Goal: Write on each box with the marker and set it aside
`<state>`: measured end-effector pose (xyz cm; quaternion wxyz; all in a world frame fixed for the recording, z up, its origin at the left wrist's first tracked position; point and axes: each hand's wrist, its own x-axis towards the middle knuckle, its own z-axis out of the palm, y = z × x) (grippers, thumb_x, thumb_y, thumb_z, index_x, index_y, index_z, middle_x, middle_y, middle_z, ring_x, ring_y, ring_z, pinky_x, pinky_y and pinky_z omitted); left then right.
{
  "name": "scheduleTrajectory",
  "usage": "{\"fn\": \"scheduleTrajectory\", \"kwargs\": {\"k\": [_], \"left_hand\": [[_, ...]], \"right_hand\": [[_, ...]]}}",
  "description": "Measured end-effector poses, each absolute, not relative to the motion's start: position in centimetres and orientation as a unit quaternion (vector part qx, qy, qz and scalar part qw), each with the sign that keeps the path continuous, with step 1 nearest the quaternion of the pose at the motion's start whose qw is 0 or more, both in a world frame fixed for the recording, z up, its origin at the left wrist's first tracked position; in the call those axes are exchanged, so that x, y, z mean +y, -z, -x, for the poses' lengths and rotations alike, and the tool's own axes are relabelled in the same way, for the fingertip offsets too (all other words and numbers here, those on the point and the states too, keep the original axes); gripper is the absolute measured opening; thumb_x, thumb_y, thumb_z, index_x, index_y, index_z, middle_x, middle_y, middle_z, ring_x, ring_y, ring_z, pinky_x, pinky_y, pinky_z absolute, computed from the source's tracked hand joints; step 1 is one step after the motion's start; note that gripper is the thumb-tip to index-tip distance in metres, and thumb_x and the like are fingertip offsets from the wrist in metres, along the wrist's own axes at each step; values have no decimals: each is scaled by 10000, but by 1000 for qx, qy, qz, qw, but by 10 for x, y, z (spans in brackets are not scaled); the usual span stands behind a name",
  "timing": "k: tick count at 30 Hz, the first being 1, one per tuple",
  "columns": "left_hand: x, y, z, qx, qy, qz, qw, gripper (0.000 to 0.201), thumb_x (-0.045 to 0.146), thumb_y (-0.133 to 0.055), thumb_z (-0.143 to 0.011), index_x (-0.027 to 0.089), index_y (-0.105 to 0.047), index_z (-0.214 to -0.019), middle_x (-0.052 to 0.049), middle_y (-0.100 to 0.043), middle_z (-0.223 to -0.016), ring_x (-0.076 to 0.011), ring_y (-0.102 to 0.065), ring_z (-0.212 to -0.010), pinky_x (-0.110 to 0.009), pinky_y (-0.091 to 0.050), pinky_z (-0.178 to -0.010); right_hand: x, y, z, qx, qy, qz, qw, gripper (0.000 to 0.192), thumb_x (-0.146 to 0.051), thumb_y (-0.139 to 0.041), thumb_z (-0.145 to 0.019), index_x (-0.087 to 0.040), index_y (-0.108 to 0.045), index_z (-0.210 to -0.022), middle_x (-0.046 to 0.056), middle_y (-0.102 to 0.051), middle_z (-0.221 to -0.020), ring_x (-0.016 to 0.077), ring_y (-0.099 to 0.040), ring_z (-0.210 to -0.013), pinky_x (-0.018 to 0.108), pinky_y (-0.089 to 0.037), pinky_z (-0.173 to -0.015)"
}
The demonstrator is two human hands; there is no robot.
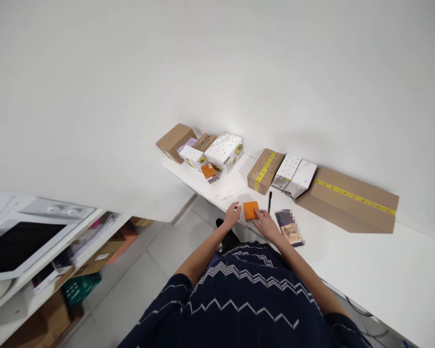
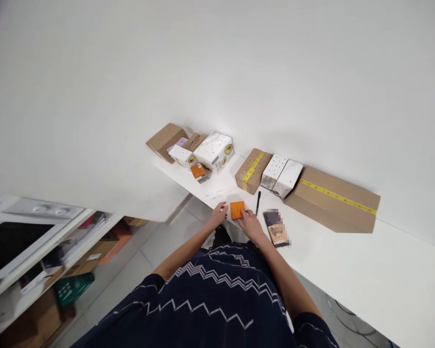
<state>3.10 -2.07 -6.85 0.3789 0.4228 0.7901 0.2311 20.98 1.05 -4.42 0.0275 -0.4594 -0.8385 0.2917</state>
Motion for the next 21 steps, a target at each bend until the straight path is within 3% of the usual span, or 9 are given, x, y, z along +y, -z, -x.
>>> {"fn": "scheduleTrajectory", "kwargs": {"k": [5, 12, 21], "left_hand": [[-38, 75, -44, 769, -257, -370, 454, 502, 439, -555, -857, 210, -489, -1299, -78, -641, -1136, -128, -654, -742, -225, -539, -584], [-29, 73, -49, 757, -280, -311, 502, 562, 384, -641, -777, 179, -487, -1277, -104, -637, -1097, -123, -606, -646, -213, -492, -476], [-36, 87, -49, 710, -370, -231, 552, 422, 466, -534, -859, 210, -563, -1192, -61, -632, -1010, -96, -565, -664, -174, -440, -529]], "right_hand": [[2, 38, -206, -861, -195, 467, -45, 506, -377, -479, -920, -184, -423, -1385, 166, -461, -1369, 307, -523, -1113, 392, -456, -878], [-2, 32, -201, -858, -195, 471, -51, 523, -365, -496, -917, -152, -388, -1381, 200, -434, -1360, 310, -519, -1107, 399, -462, -853], [-3, 35, -179, -840, -160, 516, -44, 538, -507, -534, -868, -134, -460, -1249, 211, -471, -1267, 285, -568, -1004, 372, -470, -790]]}}
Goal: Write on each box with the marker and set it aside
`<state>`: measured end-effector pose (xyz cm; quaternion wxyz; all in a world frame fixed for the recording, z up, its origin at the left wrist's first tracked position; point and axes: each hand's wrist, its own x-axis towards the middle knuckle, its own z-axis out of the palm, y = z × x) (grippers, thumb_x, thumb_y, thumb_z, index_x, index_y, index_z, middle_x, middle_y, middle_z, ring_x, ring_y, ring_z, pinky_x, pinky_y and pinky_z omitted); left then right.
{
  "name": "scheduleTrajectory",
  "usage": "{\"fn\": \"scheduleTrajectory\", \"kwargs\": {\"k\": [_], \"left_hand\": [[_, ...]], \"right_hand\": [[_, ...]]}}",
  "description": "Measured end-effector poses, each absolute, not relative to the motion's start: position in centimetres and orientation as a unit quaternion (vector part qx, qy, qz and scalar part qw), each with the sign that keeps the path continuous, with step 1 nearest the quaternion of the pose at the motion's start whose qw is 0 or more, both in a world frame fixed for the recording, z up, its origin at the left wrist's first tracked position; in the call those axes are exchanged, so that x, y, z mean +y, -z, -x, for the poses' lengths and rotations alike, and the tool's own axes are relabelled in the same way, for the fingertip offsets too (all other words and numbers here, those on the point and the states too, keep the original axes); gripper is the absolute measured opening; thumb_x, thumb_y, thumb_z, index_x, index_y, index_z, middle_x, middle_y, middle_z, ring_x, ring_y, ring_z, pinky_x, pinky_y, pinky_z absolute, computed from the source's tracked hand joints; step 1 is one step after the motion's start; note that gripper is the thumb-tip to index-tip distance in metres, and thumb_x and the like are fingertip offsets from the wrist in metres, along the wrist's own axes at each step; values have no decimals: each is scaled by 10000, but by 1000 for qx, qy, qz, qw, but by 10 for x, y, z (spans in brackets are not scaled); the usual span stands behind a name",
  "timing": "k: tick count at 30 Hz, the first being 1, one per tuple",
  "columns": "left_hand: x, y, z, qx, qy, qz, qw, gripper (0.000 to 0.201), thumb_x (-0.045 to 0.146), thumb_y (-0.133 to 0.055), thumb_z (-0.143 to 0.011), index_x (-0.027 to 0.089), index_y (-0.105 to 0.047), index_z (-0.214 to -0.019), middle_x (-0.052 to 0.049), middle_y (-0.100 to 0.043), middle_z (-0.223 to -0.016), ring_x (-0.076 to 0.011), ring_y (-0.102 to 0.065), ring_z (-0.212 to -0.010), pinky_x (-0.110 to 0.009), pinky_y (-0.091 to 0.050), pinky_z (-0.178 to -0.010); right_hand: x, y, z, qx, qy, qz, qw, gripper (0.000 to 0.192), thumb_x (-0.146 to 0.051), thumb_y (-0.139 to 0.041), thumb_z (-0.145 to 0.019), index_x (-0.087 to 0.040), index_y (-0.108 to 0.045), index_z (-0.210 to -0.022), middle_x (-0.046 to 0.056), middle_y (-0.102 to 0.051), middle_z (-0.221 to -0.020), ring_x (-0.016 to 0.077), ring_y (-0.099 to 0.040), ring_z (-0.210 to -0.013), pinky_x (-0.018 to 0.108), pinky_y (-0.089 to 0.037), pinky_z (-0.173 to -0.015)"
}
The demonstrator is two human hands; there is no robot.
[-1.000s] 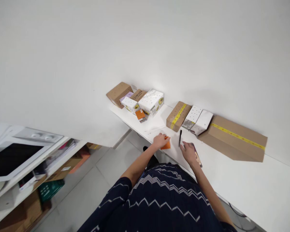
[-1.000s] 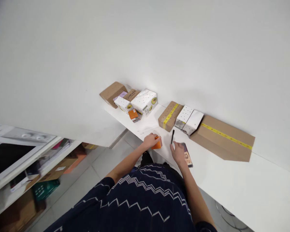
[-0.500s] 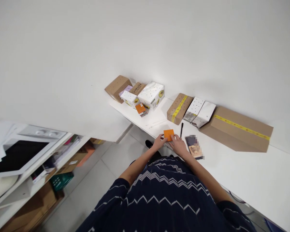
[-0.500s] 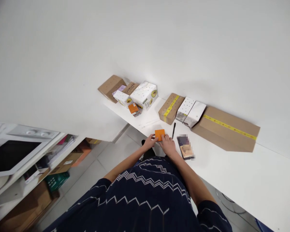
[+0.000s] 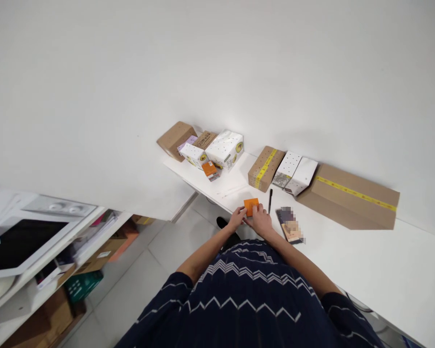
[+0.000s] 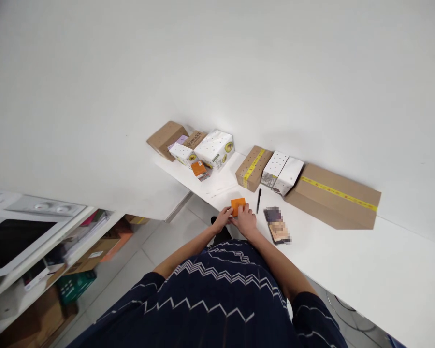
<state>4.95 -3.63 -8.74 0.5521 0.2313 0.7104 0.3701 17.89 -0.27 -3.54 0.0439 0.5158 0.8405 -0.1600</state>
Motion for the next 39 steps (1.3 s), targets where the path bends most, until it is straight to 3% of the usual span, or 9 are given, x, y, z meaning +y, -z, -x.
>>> {"fn": "scheduleTrajectory", "kwargs": {"k": [5, 8, 10, 12, 16, 22, 27, 32, 39], "left_hand": [[-40, 95, -47, 697, -416, -152, 564, 432, 519, -428, -897, 203, -616, -1124, -62, -598, -1003, -85, -538, -634, -182, -432, -542], [-41, 99, -45, 697, -434, -97, 562, 458, 512, -371, -918, 180, -568, -1165, -66, -581, -955, -84, -525, -595, -196, -437, -538], [-41, 100, -45, 696, -442, -68, 562, 438, 490, -362, -924, 180, -533, -1180, -58, -572, -928, -83, -523, -570, -203, -437, -531], [-39, 99, -46, 690, -449, -50, 565, 400, 460, -374, -924, 186, -518, -1178, -47, -568, -912, -83, -529, -557, -204, -435, -527], [-35, 97, -49, 676, -460, -36, 575, 372, 415, -360, -931, 174, -540, -1149, -36, -565, -880, -80, -529, -539, -211, -437, -543], [-35, 96, -56, 673, -457, -28, 580, 436, 487, -414, -902, 151, -598, -1109, -38, -577, -841, -86, -496, -546, -221, -414, -569], [-33, 86, -59, 684, -455, -51, 568, 551, 612, -411, -864, 150, -648, -1052, -48, -611, -863, -103, -490, -608, -215, -379, -578], [-22, 71, -45, 686, -447, -70, 569, 674, 682, -305, -863, 176, -618, -1179, -66, -618, -901, -126, -523, -627, -236, -395, -567], [-19, 70, -39, 707, -440, -88, 547, 664, 658, -282, -885, 176, -613, -1199, -104, -630, -1089, -157, -589, -749, -264, -441, -631]], "right_hand": [[9, 57, -179, 820, 225, -522, -59, 507, -369, -642, -773, -132, -505, -1201, 191, -492, -1257, 313, -531, -1073, 402, -462, -851], [19, 72, -190, 727, 368, -550, -185, 570, -379, -621, -748, -151, -485, -1252, 150, -539, -1244, 287, -524, -1120, 402, -437, -933], [24, 80, -197, 643, 466, -565, -225, 531, -423, -531, -800, -162, -486, -1261, 110, -612, -1157, 243, -584, -1037, 369, -470, -889], [27, 84, -202, 604, 510, -570, -224, 481, -431, -457, -838, -167, -517, -1236, 85, -658, -1081, 213, -620, -954, 334, -489, -837], [29, 88, -209, 615, 496, -582, -194, 380, -365, -506, -802, -163, -630, -1099, 102, -678, -1053, 228, -610, -974, 319, -453, -869], [29, 87, -209, 618, 471, -608, -163, 429, -314, -506, -791, -133, -625, -1162, 156, -642, -1140, 258, -581, -1047, 341, -393, -942], [31, 76, -207, 617, 502, -583, -166, 394, -415, -481, -813, -164, -695, -1028, 99, -709, -987, 258, -615, -966, 336, -446, -878], [33, 62, -208, 596, 530, -568, -203, 529, -555, -425, -834, -178, -687, -1099, 83, -695, -1125, 269, -606, -1066, 355, -440, -940], [32, 69, -205, 578, 556, -551, -229, 503, -532, -450, -828, -192, -678, -1121, 75, -670, -1196, 271, -578, -1144, 390, -388, -1023]]}}
